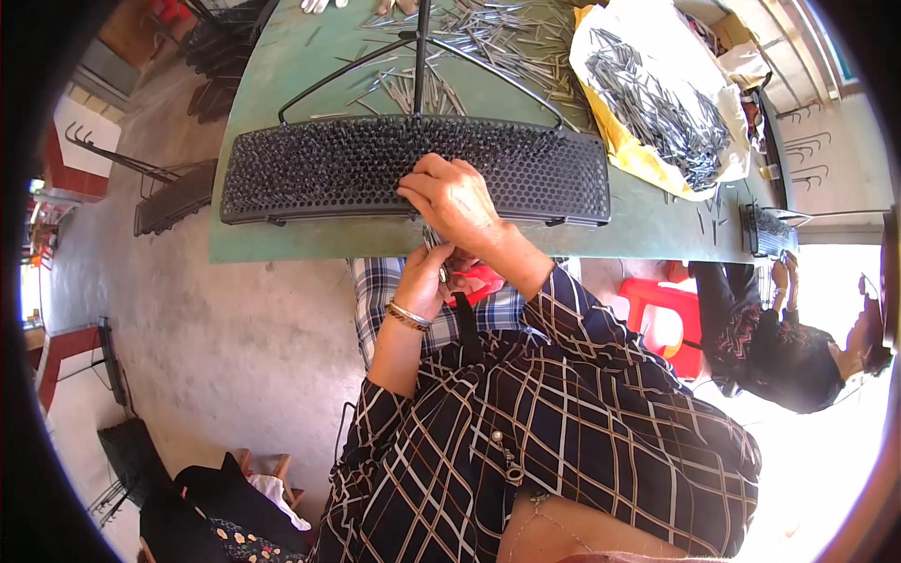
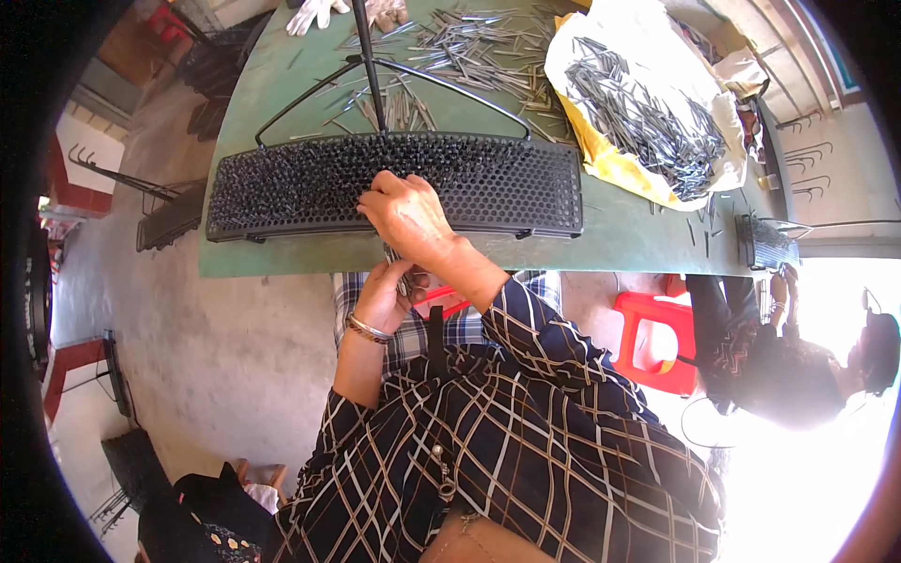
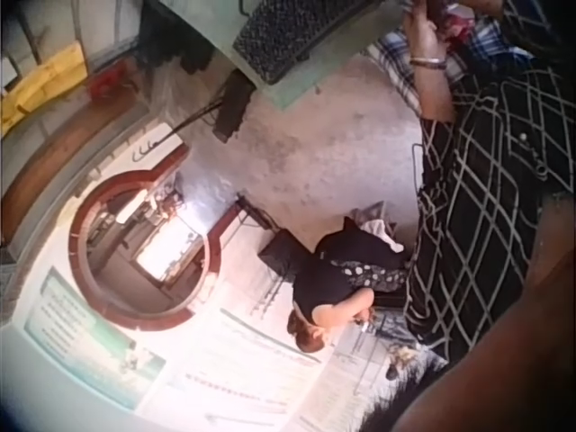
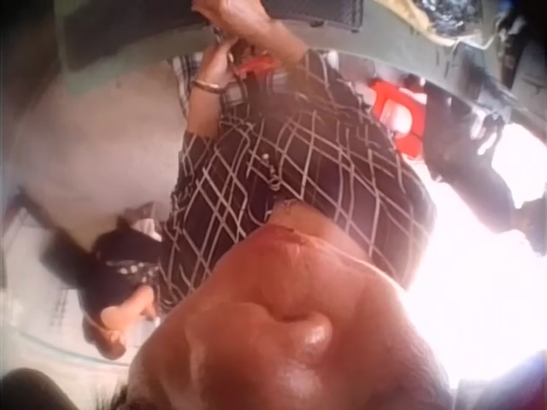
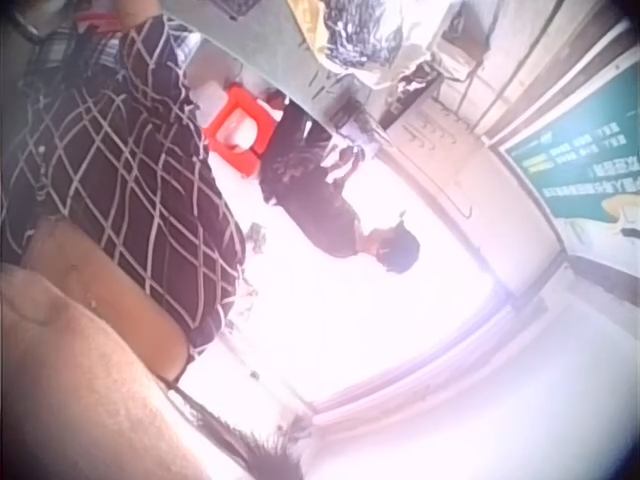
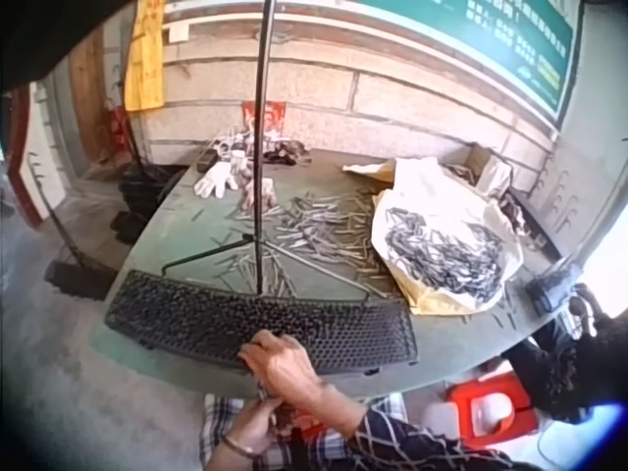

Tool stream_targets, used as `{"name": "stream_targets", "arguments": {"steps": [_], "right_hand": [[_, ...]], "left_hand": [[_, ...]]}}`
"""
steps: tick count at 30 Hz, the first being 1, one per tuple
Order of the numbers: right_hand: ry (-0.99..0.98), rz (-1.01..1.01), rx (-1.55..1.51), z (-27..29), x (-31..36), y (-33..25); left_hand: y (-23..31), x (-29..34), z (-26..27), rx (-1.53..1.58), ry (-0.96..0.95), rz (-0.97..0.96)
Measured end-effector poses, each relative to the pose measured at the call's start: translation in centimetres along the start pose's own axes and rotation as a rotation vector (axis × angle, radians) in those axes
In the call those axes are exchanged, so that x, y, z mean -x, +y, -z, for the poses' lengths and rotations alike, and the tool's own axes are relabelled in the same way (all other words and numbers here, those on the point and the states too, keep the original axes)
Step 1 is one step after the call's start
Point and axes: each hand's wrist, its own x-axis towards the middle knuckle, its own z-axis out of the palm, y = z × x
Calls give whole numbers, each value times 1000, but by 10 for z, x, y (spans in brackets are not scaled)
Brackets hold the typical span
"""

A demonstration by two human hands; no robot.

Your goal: Manually inserting small metal pins into a perforated metal sheet on a workbench.

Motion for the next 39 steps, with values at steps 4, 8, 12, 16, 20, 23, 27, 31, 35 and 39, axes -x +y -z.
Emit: {"name": "stream_targets", "arguments": {"steps": [4, 8, 12, 16, 20, 23, 27, 31, 35, 39], "right_hand": [[-3, 25, -45, 6, 3, 0], [105, -232, -68, 45, 12, 11], [-87, -315, 62, 66, 32, 26], [-137, -250, 131, 48, 37, 28], [-141, -149, 162, 42, 37, 32], [-173, -3, 203, 42, 39, 39], [-159, 153, 235, 41, 41, 45], [-186, 156, 274, 41, 40, 43], [-198, 184, 249, 46, 30, 42], [-53, -168, 112, 60, 23, 39]], "left_hand": [[-3, -2, 3, 5, -6, 0], [-3, -4, 11, 21, -62, -28], [-5, -9, 3, -33, -111, 7], [-8, -12, -5, -77, -224, 13], [-7, -9, -3, -77, -178, 12], [-7, -6, 0, -51, -148, 6], [-9, -7, 1, -18, -156, 0], [-9, -9, 4, -9, -172, -4], [-8, -10, 4, 8, -136, 5], [-3, -9, 6, 13, -142, -17]]}}
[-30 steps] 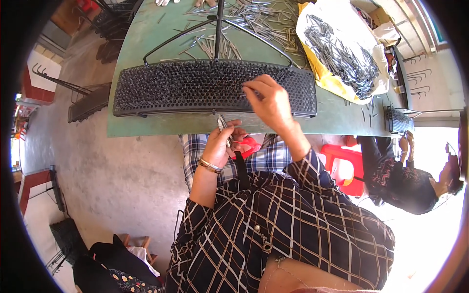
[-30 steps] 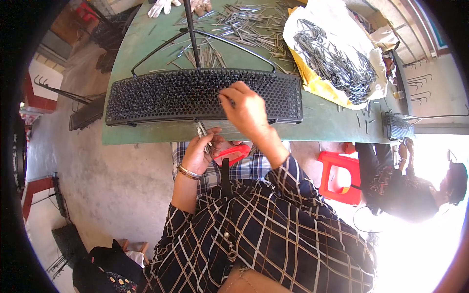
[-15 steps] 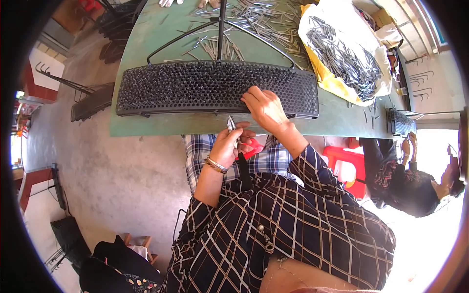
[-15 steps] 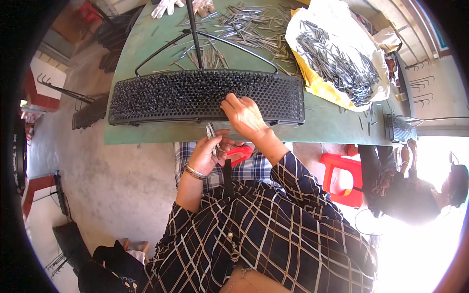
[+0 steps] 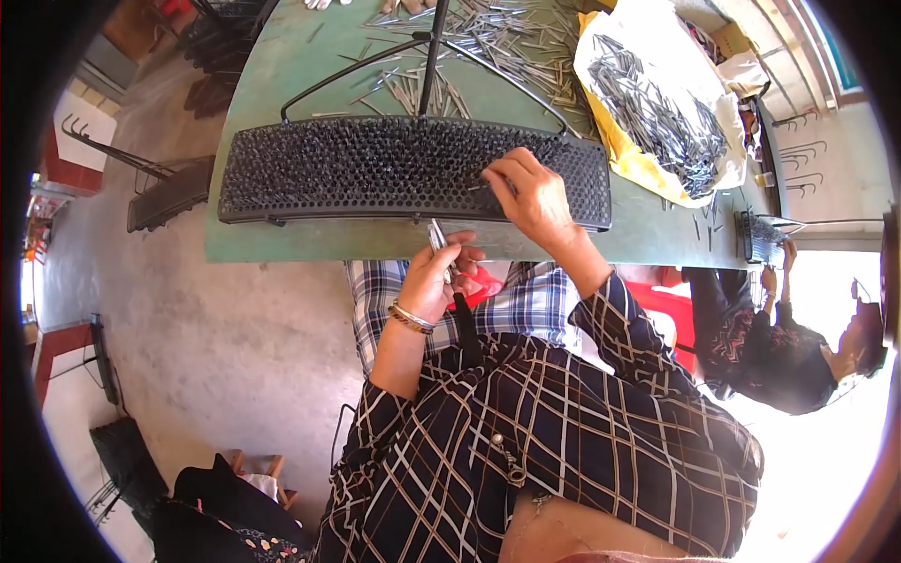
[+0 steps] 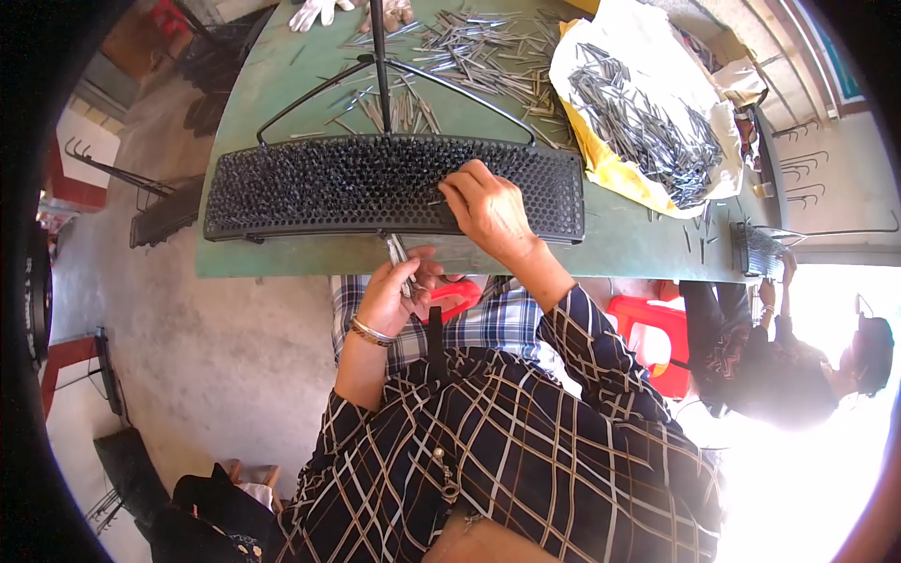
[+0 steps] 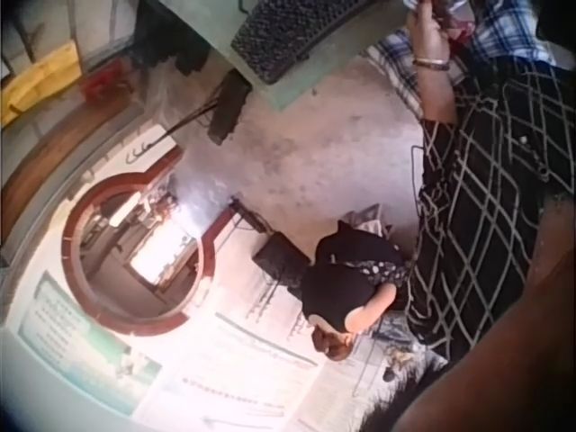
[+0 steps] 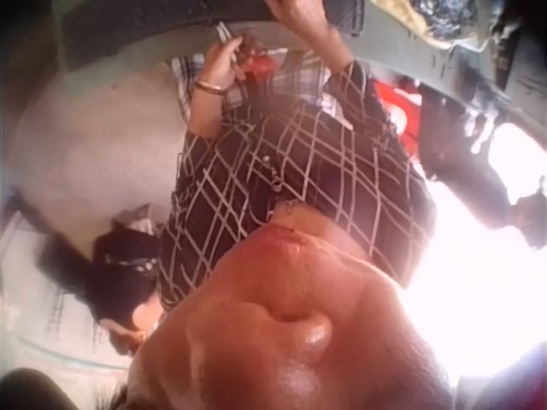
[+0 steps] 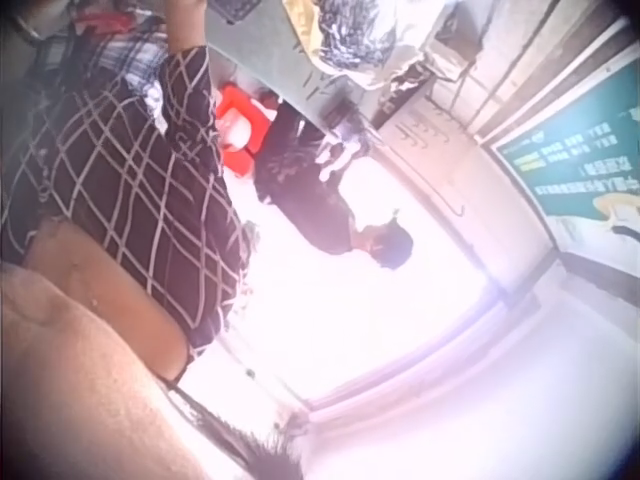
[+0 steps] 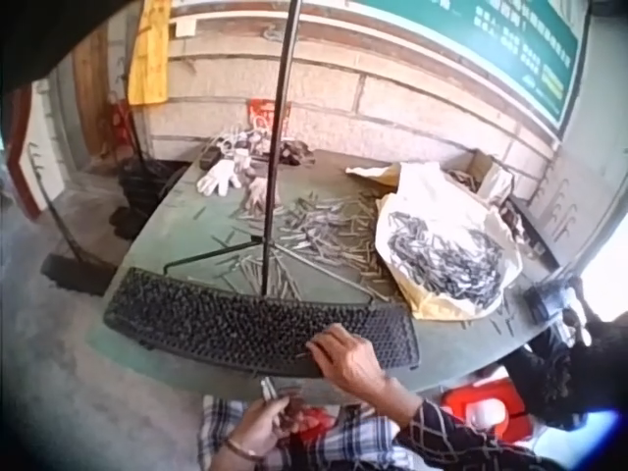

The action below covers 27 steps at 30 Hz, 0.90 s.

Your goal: Manually inserting small metal pins into a perforated metal sheet on a workbench.

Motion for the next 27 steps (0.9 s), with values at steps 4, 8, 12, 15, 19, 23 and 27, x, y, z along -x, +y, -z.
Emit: {"name": "stream_targets", "arguments": {"steps": [4, 8, 12, 15, 19, 23, 27], "right_hand": [[-40, 29, -46, 2, 8, -7], [-46, 147, -7, -10, 10, -6], [7, -129, -31, -14, 7, -15], [35, -161, 3, -22, 6, -16], [162, -155, -70, -6, -11, -30], [-90, -266, -359, 39, -22, -54], [-376, -66, -383, 17, -1, -37]], "left_hand": [[-1, -1, 2, -2, 25, -36], [-1, -4, -2, -11, 20, -40], [0, -3, -3, -4, 36, -37], [0, -4, -4, -3, 30, -31], [4, -1, -3, -4, 41, -29], [11, 1, -9, 107, 46, -48], [10, 4, -7, 77, 99, -42]]}}
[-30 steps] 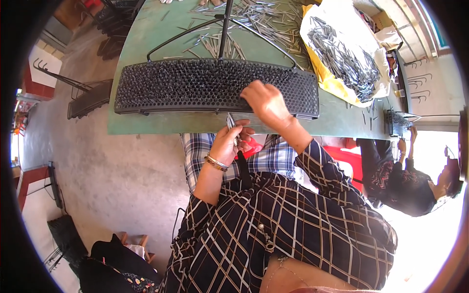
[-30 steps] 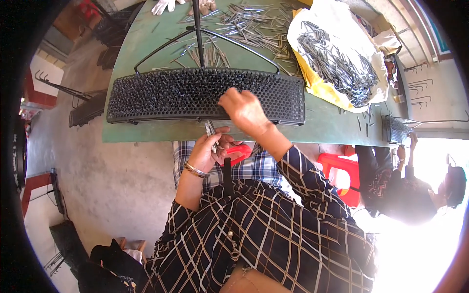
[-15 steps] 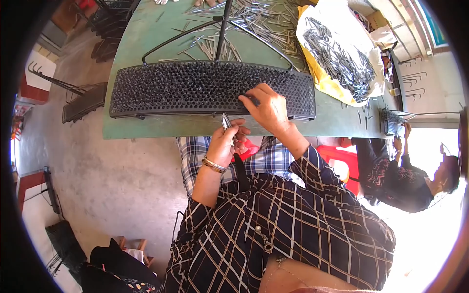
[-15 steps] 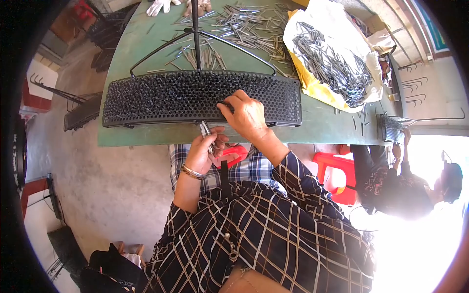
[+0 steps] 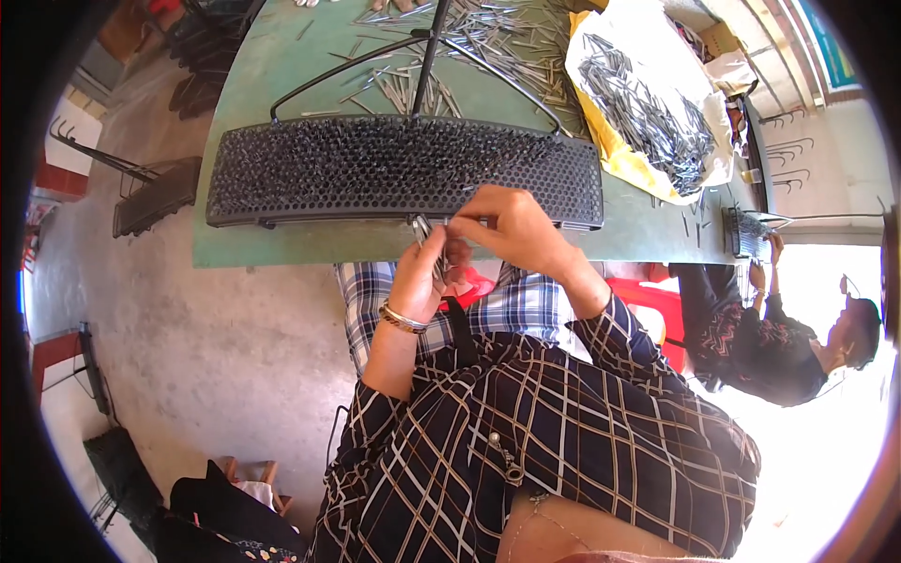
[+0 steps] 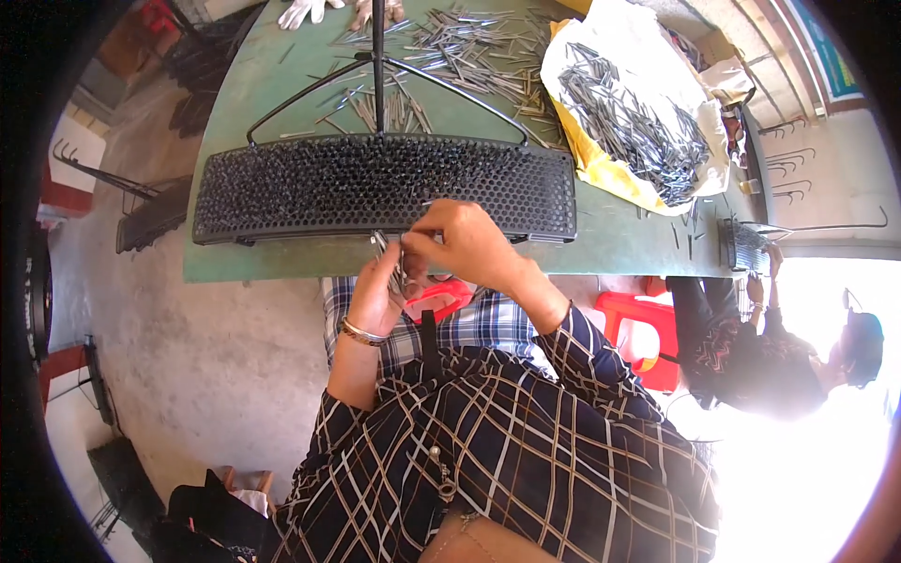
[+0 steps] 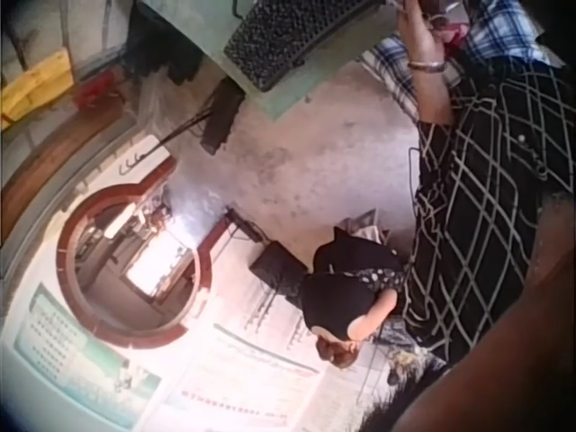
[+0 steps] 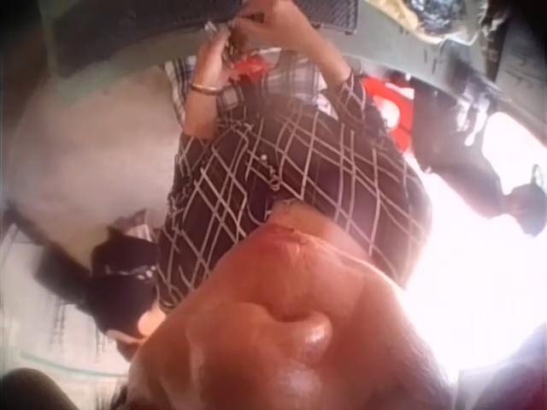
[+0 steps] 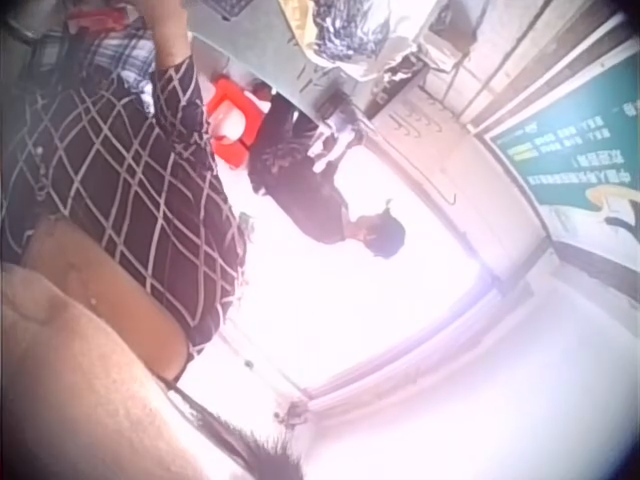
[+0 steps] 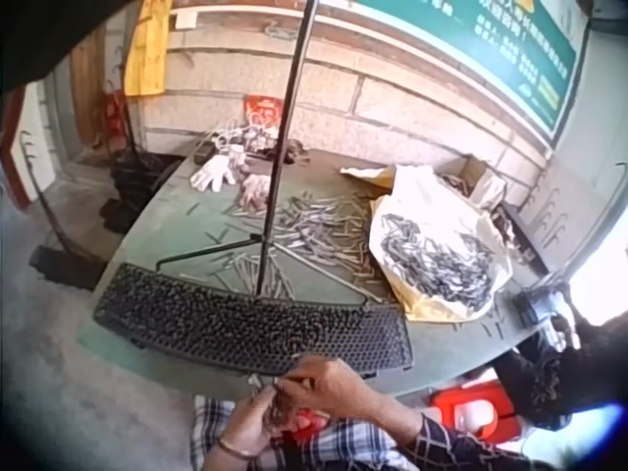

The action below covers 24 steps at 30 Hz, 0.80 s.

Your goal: Manually inserting small metal pins into a perforated metal sheet on a workbench.

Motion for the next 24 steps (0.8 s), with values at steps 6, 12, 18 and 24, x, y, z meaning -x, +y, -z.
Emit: {"name": "stream_targets", "arguments": {"steps": [6, 12, 18, 24], "right_hand": [[149, 44, 484, -10, -2, 30], [-14, 240, 700, -6, -10, 38], [-1, 426, 767, -7, -19, 29], [109, 470, 625, 4, -14, 25]], "left_hand": [[-5, 6, 5, -77, -52, -63], [-4, 7, 12, -61, -94, -55], [-4, 7, 13, -61, -54, -31], [-11, 4, 16, -67, -73, -35]]}}
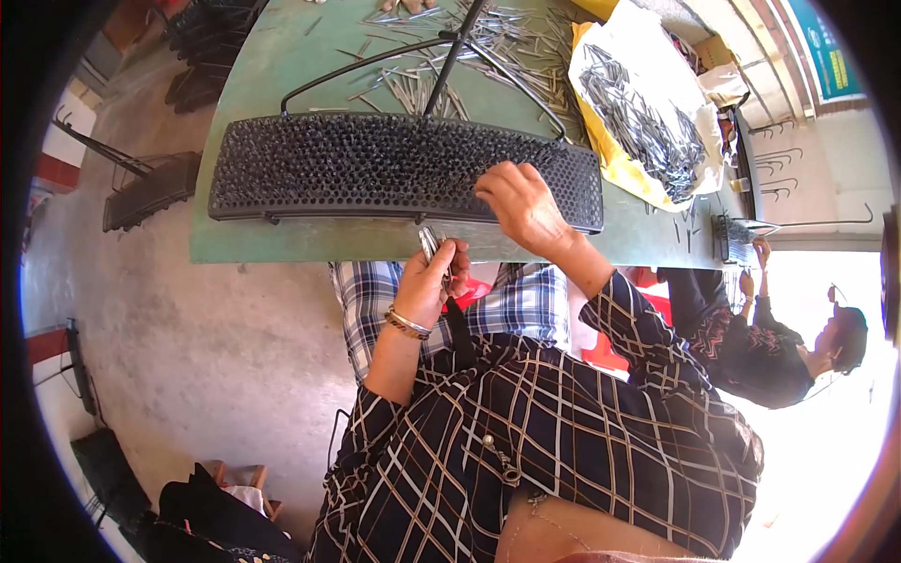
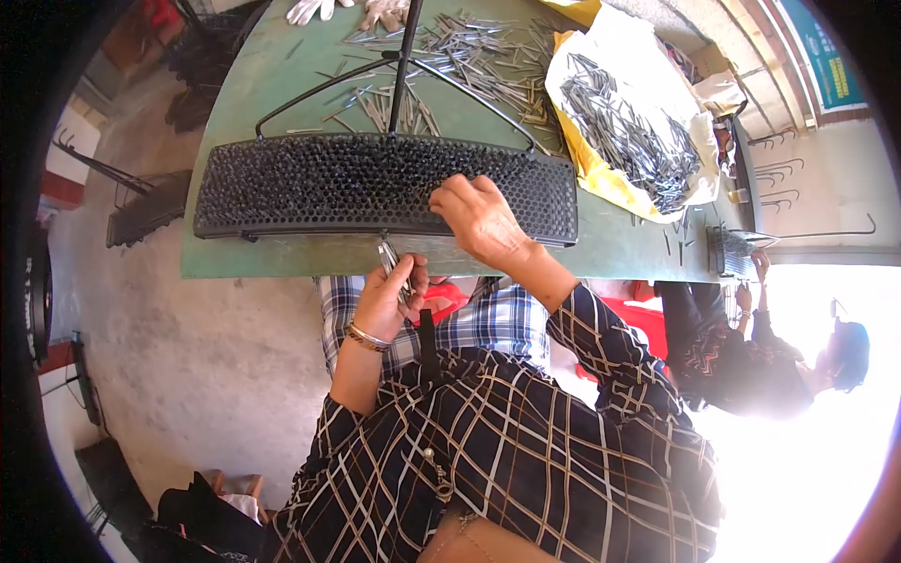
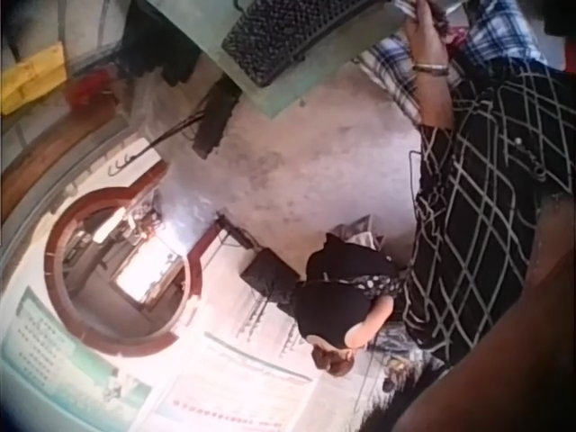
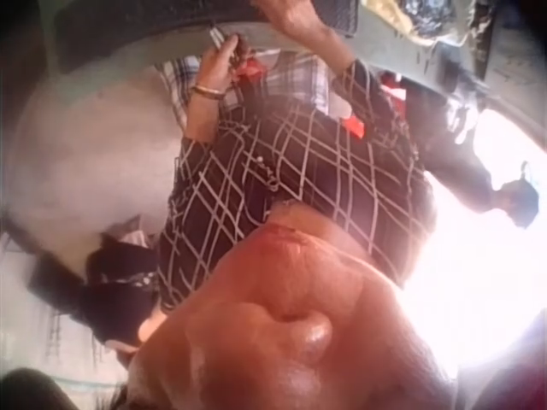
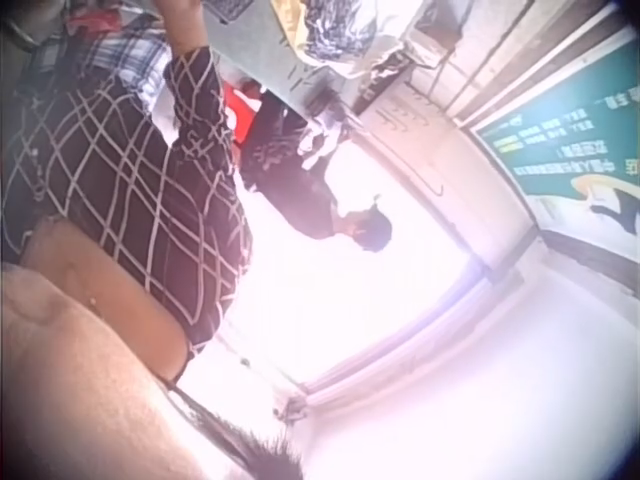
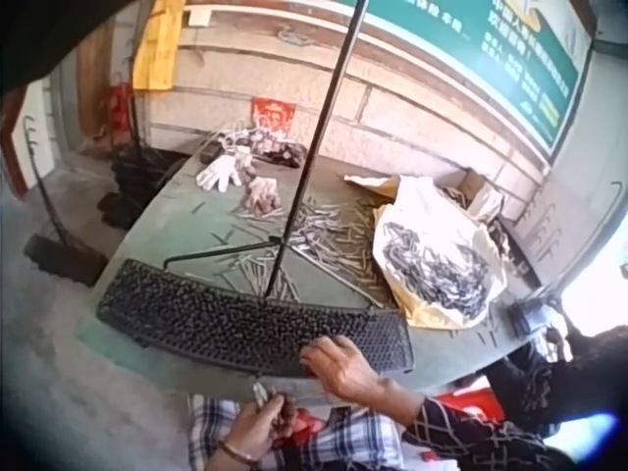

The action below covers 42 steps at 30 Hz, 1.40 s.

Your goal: Manually inserting small metal pins into a perforated metal sheet on a workbench.

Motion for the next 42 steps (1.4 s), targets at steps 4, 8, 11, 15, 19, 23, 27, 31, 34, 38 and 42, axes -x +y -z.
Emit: {"name": "stream_targets", "arguments": {"steps": [4, 8, 11, 15, 19, 23, 27, 31, 34, 38, 42], "right_hand": [[400, -316, -276, 14, -22, -3], [216, -899, -826, 16, -13, -8], [115, -1103, -1093, 12, 5, -18], [-26, -1063, -1020, -2, 22, -24], [-40, -1039, -1016, -10, 30, -27], [-106, -985, -1094, -1, 35, -24], [-197, -850, -960, 3, 40, -15], [-75, -914, -1095, 1, 42, -14], [148, -909, -1028, 6, 37, -20], [258, -372, -509, 5, 47, -31], [93, -39, -316, 4, 59, -46]], "left_hand": [[-4, -3, -1, -38, -28, 19], [-1, -4, -8, -4, -9, 34], [1, -5, -10, 16, 18, 39], [6, -6, -20, 55, -8, 78], [6, -3, -28, -90, 31, 73], [-1, -6, -27, -188, -8, 31], [0, -6, -31, -308, 21, 34], [-1, -7, -36, -179, 8, 30], [1, -6, -35, -53, 58, 59], [2, -7, -25, 94, -7, 86], [0, -9, -18, 30, 30, 53]]}}
